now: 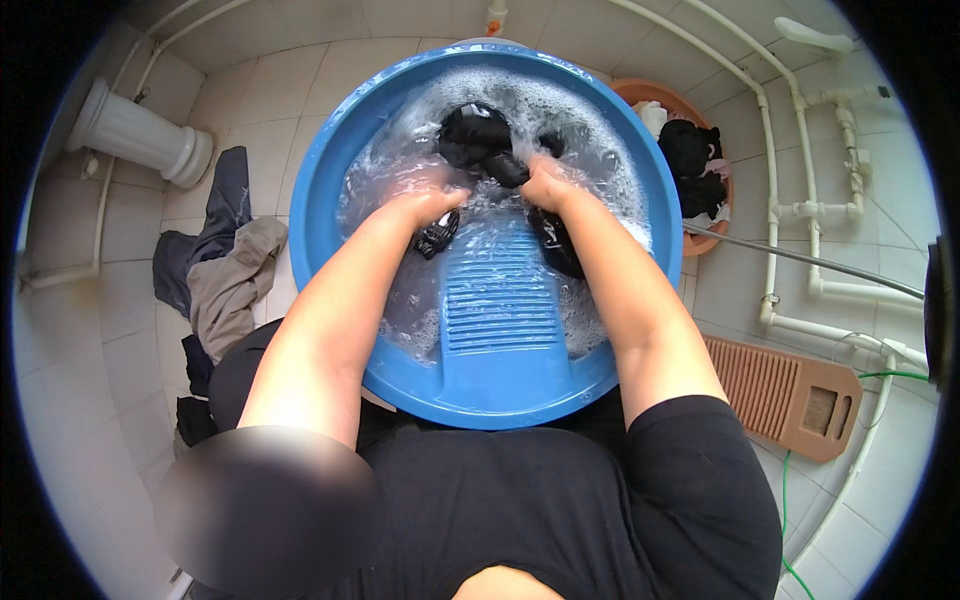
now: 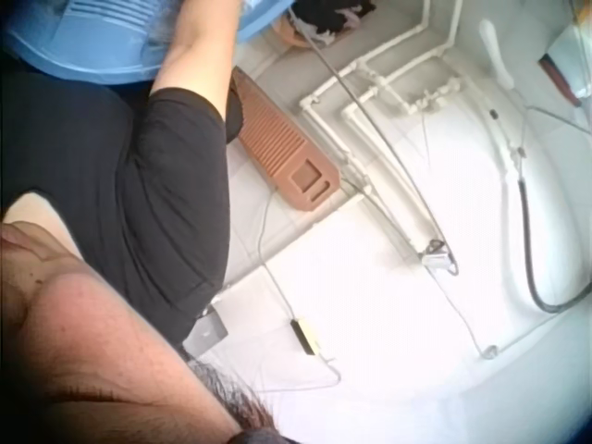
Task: The person sits on the floor and hand-washes dark-colored clothes in a blue basin filled with soapy water. They scrub the garments against a washboard, rinse them, and transfer the wet items into a separate bucket.
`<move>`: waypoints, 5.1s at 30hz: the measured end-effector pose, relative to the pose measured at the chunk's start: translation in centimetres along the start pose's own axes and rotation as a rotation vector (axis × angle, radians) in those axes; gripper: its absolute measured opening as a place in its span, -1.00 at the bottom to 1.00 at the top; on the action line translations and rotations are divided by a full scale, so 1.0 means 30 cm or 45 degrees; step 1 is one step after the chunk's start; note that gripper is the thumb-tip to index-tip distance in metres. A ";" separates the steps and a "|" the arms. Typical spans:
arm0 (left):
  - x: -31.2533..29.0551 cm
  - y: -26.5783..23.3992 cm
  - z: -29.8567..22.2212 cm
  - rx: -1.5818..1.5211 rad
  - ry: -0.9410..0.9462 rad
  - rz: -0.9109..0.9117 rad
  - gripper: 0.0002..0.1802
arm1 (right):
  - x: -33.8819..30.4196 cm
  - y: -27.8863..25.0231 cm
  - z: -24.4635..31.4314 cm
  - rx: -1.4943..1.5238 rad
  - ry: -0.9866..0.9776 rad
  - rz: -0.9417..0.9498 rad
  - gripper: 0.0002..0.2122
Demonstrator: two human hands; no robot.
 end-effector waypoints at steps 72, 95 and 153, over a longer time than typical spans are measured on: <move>-0.464 0.214 -0.286 -0.639 0.689 -1.090 -0.46 | -0.654 0.068 0.092 0.505 -0.542 -0.297 -0.61; -0.260 0.177 -0.164 -0.390 0.045 -0.742 -0.55 | -0.425 0.082 0.125 0.290 -0.124 -0.128 -0.58; -0.252 0.197 -0.192 -0.724 0.716 -0.802 -0.69 | -0.387 0.087 0.106 0.480 -0.458 0.031 -0.65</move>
Point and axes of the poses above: each hand's wrist, its own x-axis towards the middle knuckle, its own y-axis out of the palm, z = x × y, the point moved 2 cm from there along x, towards the middle knuckle, and after that the axes turned 7 degrees about y, right-handed, at the moved point
